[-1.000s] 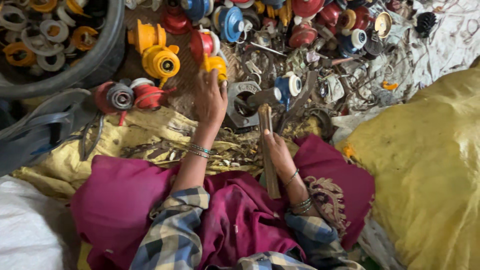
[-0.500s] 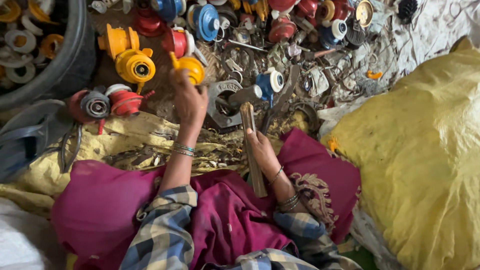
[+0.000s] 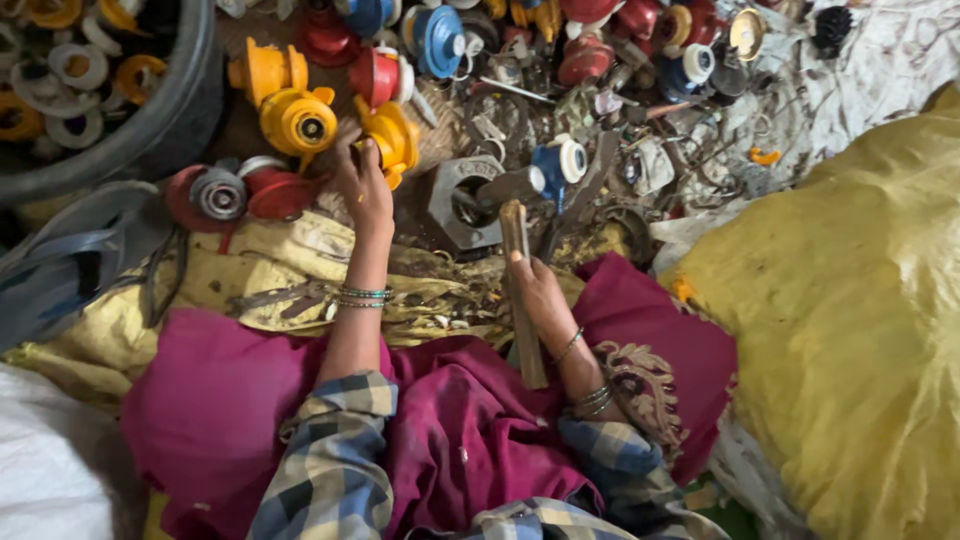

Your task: The person sits on the floor and uses a hammer to repeatedly strike a yellow plastic component held against a metal fixture. The person adjusts the component's position between strikes to target different areas.

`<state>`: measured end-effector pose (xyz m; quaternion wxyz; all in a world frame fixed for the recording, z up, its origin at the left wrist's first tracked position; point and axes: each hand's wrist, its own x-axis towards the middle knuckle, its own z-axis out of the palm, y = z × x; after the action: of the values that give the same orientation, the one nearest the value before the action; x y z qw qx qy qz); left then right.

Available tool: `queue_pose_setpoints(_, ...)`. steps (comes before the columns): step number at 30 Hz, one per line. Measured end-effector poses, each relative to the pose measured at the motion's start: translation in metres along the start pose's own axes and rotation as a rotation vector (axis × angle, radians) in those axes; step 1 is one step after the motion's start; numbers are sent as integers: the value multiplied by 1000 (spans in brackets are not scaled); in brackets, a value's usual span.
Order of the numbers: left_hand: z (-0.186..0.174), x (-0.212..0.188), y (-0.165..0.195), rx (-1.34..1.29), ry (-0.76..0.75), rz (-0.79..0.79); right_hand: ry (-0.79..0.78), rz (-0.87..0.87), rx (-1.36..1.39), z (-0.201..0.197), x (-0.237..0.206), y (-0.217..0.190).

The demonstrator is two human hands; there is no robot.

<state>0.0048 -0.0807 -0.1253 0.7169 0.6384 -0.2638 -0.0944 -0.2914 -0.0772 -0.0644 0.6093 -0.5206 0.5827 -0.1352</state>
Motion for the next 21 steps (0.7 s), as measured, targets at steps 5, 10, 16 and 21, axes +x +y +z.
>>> queue_pose_setpoints(5, 3, 0, -9, -509, 18, -575, 4, 42, -18, 1, -5, -12)
queue_pose_setpoints(10, 13, -11, -8, 297, -196, -137, -16, 107, 82, -1, -6, -15)
queue_pose_setpoints(16, 8, -10, 0, 661, -280, -133, -45, -11, 48, -4, 0, -7)
queue_pose_setpoints(21, 11, -17, 14, 261, -205, -233, -34, -2, 27, -4, 0, -5)
